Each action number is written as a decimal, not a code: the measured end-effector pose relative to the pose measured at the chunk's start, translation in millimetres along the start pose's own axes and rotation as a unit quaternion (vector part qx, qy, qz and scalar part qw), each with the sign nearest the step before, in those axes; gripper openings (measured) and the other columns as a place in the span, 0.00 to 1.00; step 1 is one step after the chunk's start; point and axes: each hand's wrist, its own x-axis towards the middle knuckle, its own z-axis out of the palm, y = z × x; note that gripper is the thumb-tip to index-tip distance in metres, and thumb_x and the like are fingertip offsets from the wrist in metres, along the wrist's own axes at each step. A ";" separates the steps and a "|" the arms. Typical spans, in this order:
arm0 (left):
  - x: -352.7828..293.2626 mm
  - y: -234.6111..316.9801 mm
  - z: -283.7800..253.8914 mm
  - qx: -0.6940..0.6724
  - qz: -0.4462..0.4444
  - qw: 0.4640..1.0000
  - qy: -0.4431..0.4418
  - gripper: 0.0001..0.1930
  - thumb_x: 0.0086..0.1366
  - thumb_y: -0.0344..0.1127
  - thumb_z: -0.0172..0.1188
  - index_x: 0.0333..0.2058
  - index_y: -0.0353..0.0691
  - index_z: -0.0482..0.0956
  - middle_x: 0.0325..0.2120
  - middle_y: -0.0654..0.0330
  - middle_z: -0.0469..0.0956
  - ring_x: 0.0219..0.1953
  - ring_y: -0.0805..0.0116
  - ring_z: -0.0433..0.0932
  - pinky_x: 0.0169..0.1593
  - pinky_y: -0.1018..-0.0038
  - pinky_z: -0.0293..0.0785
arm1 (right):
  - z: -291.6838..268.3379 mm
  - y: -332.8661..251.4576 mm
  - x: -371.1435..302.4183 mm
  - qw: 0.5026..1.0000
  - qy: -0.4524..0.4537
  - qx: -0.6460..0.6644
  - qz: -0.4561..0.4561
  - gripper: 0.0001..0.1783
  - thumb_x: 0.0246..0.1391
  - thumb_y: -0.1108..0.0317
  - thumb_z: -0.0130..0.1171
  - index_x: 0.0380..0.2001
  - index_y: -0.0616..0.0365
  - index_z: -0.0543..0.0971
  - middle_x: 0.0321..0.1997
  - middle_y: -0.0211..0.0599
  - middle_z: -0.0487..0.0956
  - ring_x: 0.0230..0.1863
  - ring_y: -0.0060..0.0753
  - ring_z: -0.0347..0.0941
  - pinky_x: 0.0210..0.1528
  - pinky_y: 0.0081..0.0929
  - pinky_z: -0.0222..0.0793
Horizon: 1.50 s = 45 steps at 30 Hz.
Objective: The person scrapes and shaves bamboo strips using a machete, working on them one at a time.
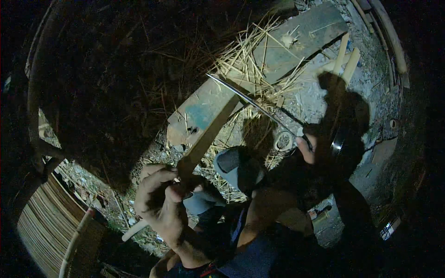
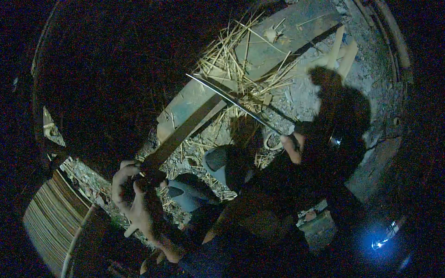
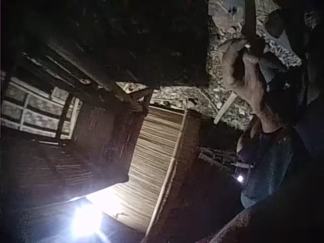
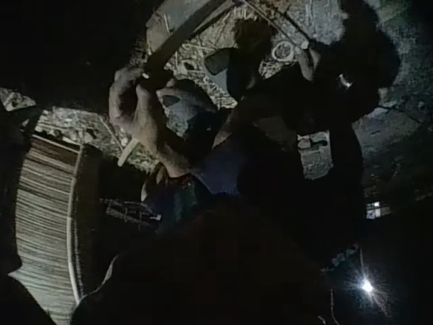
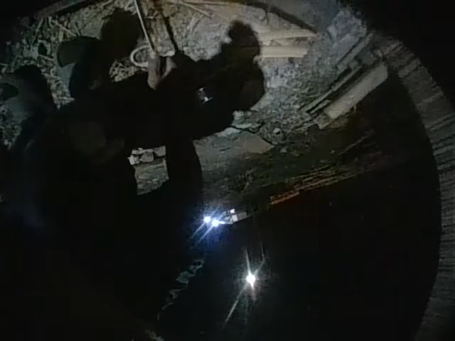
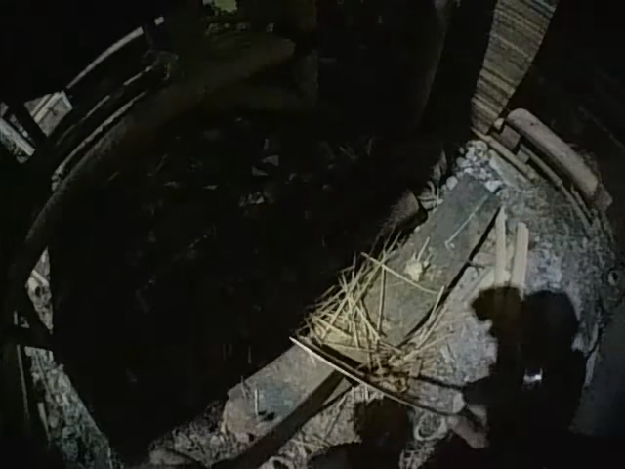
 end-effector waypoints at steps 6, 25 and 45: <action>6.2 -3.8 -0.3 0.118 0.087 0.989 0.003 0.08 0.59 0.26 0.65 0.33 0.29 0.75 0.29 0.57 0.74 0.28 0.72 0.72 0.33 0.78 0.70 | -1.2 -69.8 -12.4 0.994 -0.095 0.049 -0.001 0.22 0.53 0.48 0.61 0.28 0.60 0.78 0.19 0.38 0.73 0.21 0.35 0.73 0.27 0.31 0.68; 5.8 -22.1 -11.1 0.206 0.018 0.976 0.072 0.14 0.60 0.28 0.66 0.43 0.31 0.76 0.36 0.60 0.76 0.35 0.73 0.71 0.36 0.77 0.72 | 10.2 -114.0 -1.9 0.981 -0.027 0.032 -0.190 0.24 0.49 0.49 0.63 0.24 0.63 0.78 0.14 0.40 0.73 0.16 0.39 0.73 0.22 0.31 0.68; 27.1 -16.6 -37.3 0.160 0.055 0.965 0.199 0.07 0.65 0.31 0.61 0.31 0.34 0.74 0.26 0.62 0.76 0.26 0.76 0.71 0.30 0.77 0.70 | 31.4 -11.3 25.6 0.811 0.209 -0.298 -0.459 0.18 0.54 0.56 0.62 0.22 0.60 0.75 0.18 0.45 0.71 0.20 0.45 0.71 0.22 0.36 0.64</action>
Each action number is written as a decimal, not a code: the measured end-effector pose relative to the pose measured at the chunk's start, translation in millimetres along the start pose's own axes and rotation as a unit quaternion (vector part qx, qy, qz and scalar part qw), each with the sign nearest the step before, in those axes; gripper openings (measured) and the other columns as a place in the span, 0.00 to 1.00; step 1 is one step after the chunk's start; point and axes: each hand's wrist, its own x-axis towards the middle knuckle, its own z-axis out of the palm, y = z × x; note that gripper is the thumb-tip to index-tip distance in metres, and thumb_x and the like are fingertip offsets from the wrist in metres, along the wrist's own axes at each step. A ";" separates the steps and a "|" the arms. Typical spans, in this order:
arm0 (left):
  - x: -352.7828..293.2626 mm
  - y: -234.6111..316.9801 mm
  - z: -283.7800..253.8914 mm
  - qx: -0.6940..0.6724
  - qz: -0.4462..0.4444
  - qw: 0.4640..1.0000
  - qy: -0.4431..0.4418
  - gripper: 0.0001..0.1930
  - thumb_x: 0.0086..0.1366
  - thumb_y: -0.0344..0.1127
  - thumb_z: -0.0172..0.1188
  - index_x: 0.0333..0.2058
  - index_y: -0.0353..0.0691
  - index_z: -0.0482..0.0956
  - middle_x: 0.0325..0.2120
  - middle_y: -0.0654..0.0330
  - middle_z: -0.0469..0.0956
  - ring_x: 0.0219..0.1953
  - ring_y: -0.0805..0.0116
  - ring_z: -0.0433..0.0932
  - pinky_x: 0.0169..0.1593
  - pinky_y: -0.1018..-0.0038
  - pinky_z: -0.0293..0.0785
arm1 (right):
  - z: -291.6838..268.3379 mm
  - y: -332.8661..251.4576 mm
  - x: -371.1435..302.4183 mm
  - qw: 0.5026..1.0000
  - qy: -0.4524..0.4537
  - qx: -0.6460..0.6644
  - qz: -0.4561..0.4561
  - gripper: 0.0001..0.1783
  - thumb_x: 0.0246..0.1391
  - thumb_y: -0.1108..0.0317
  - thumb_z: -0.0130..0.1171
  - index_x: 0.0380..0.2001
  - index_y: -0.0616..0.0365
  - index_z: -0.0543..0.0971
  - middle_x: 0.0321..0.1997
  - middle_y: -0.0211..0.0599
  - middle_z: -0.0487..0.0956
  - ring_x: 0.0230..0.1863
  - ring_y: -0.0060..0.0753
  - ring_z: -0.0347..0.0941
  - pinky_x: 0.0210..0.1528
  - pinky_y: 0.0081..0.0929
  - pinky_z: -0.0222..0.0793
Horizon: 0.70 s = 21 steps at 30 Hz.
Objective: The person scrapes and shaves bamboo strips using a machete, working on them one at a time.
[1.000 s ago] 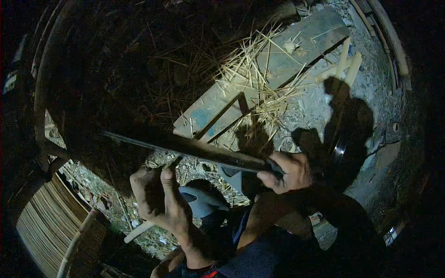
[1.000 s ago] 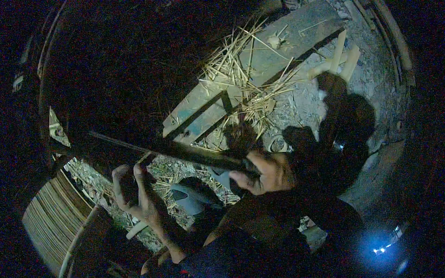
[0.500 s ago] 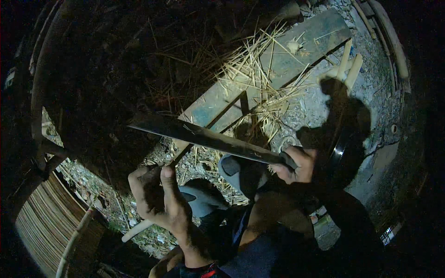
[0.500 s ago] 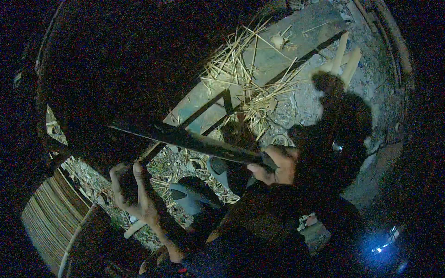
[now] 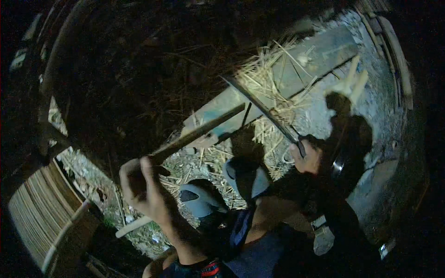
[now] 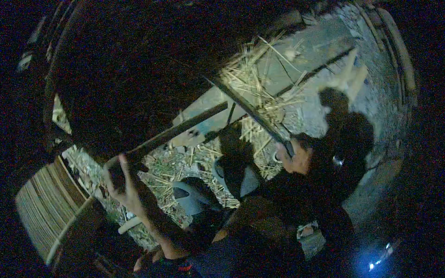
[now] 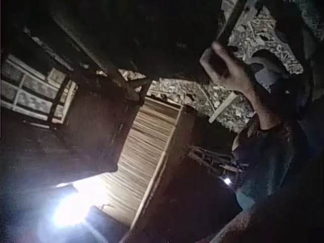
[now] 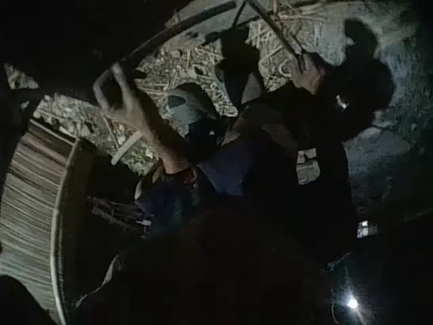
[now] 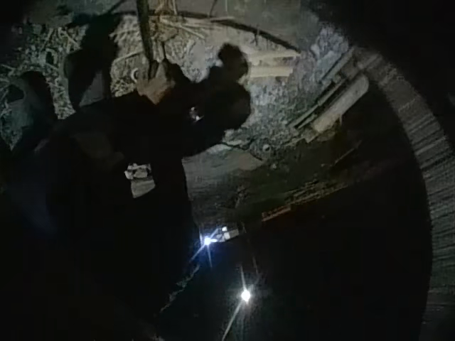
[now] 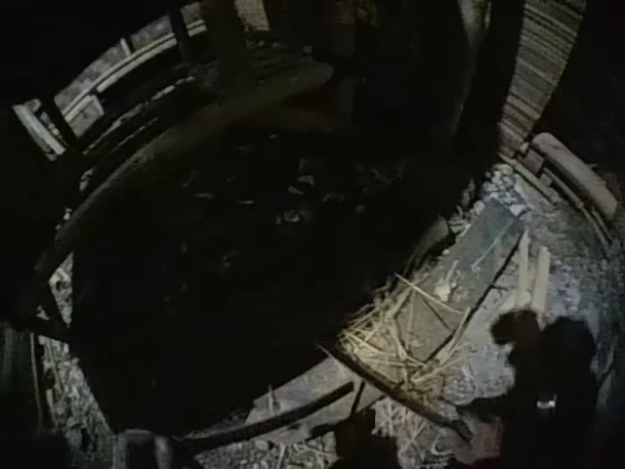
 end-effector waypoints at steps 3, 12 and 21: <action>20.9 -19.9 -8.3 -0.087 -0.061 0.991 0.076 0.08 0.66 0.35 0.60 0.35 0.36 0.77 0.29 0.58 0.78 0.33 0.70 0.78 0.35 0.77 0.76 | 9.8 -13.7 -21.7 0.974 -0.025 0.060 0.216 0.18 0.52 0.55 0.63 0.25 0.61 0.76 0.21 0.48 0.74 0.23 0.54 0.73 0.26 0.42 0.67; 58.6 -132.0 -11.2 -0.149 -0.121 0.981 -0.033 0.19 0.66 0.36 0.60 0.52 0.32 0.72 0.46 0.45 0.75 0.47 0.59 0.77 0.52 0.63 0.78 | -12.5 56.2 2.0 0.865 0.066 0.077 0.492 0.21 0.51 0.54 0.66 0.36 0.62 0.77 0.34 0.50 0.78 0.34 0.51 0.75 0.36 0.39 0.69; 39.8 -87.5 34.6 -0.100 -0.084 0.992 0.000 0.14 0.64 0.37 0.63 0.45 0.34 0.78 0.37 0.58 0.78 0.37 0.71 0.74 0.38 0.72 0.77 | 0.2 194.0 -2.7 0.906 -0.023 0.009 0.422 0.24 0.48 0.58 0.68 0.42 0.66 0.76 0.37 0.52 0.79 0.37 0.45 0.76 0.42 0.37 0.72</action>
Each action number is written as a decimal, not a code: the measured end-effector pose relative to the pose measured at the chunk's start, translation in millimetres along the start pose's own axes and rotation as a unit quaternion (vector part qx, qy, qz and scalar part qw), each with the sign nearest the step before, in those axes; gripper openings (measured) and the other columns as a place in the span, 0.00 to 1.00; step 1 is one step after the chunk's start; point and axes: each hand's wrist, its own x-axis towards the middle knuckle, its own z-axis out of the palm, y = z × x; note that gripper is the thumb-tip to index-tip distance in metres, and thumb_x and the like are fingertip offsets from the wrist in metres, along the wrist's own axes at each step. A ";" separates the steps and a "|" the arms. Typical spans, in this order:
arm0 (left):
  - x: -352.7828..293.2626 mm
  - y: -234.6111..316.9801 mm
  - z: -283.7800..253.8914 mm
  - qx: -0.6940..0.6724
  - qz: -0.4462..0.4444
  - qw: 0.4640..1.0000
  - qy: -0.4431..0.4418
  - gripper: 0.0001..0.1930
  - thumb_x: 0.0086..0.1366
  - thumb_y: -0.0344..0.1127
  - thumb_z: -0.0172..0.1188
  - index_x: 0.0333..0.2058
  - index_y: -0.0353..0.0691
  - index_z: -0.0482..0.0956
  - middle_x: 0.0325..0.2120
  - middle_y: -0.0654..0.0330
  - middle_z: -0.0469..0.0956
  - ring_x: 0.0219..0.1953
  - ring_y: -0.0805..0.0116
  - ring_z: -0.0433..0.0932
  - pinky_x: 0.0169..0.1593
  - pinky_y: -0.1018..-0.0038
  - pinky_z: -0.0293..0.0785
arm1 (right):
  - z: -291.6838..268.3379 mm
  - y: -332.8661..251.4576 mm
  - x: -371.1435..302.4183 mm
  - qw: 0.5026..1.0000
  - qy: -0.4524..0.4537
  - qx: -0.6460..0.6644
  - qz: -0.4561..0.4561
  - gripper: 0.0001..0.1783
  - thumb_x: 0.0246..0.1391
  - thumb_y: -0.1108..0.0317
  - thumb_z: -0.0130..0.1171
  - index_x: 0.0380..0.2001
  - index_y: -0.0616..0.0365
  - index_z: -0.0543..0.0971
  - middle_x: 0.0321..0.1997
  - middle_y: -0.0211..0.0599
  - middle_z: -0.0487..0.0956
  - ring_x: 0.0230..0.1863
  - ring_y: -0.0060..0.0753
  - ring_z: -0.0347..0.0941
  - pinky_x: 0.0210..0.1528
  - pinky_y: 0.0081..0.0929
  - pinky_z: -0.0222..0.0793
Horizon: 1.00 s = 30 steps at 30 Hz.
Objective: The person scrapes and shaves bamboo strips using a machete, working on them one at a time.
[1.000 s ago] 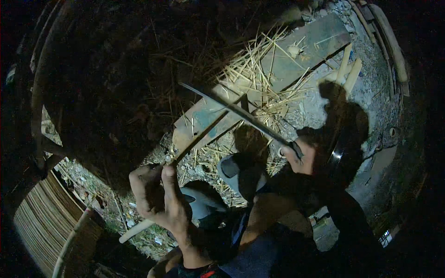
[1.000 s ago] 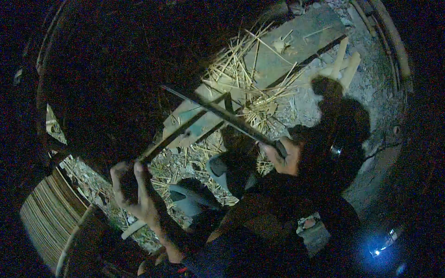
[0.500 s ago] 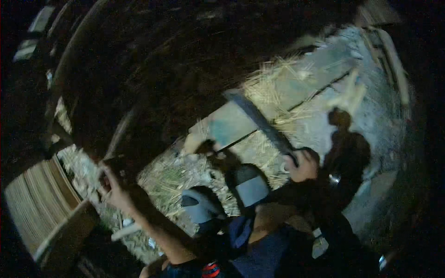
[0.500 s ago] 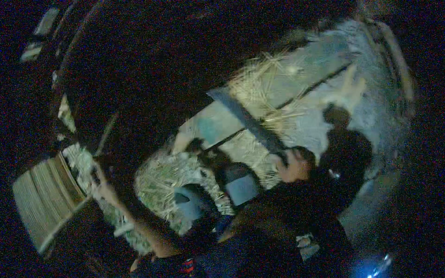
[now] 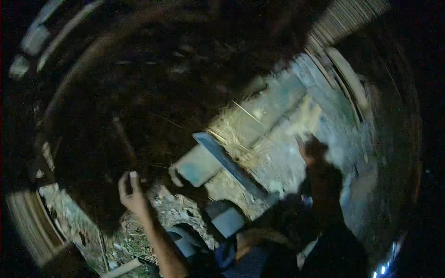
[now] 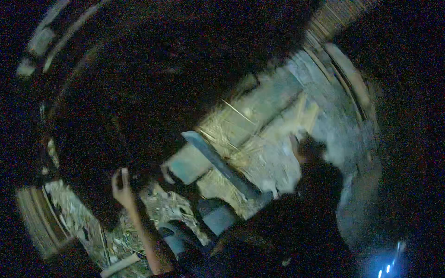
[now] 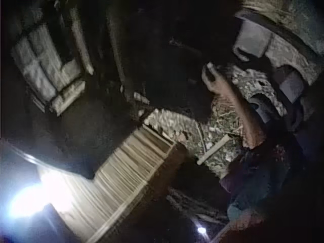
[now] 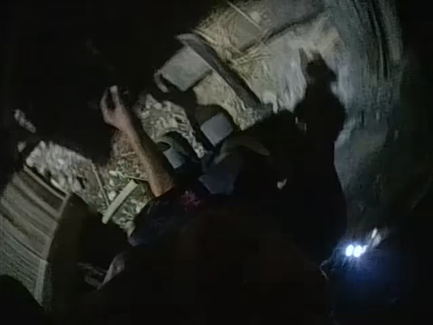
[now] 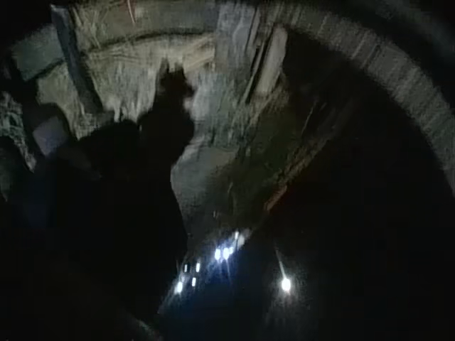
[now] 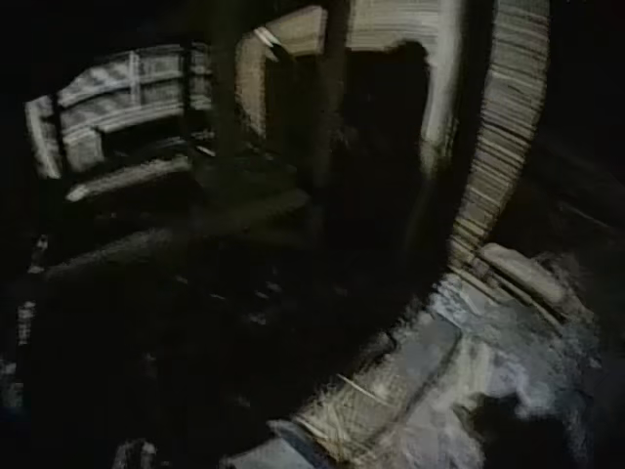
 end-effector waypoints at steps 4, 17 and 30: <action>-12.4 25.4 22.2 -0.084 -0.012 0.996 -0.035 0.12 0.64 0.35 0.63 0.41 0.34 0.79 0.33 0.59 0.79 0.33 0.74 0.76 0.36 0.78 0.74 | 19.4 78.4 -6.7 0.998 -0.012 -0.045 0.048 0.29 0.42 0.59 0.70 0.44 0.68 0.76 0.42 0.60 0.79 0.46 0.57 0.76 0.46 0.43 0.73; -36.7 70.5 17.9 -0.171 0.035 0.977 -0.119 0.26 0.61 0.42 0.65 0.56 0.37 0.71 0.46 0.53 0.76 0.51 0.66 0.73 0.53 0.70 0.70 | -55.2 -163.0 -87.2 0.979 0.126 0.027 -0.158 0.11 0.54 0.74 0.56 0.40 0.68 0.76 0.35 0.50 0.77 0.36 0.57 0.72 0.40 0.44 0.69; -45.7 96.2 7.6 -0.489 0.024 0.871 0.044 0.21 0.75 0.51 0.37 0.27 0.43 0.64 0.19 0.64 0.62 0.18 0.74 0.62 0.25 0.76 0.65 | -41.1 -249.9 -130.1 0.955 -0.014 0.150 -0.256 0.35 0.39 0.54 0.74 0.46 0.66 0.74 0.47 0.51 0.70 0.44 0.53 0.68 0.44 0.45 0.67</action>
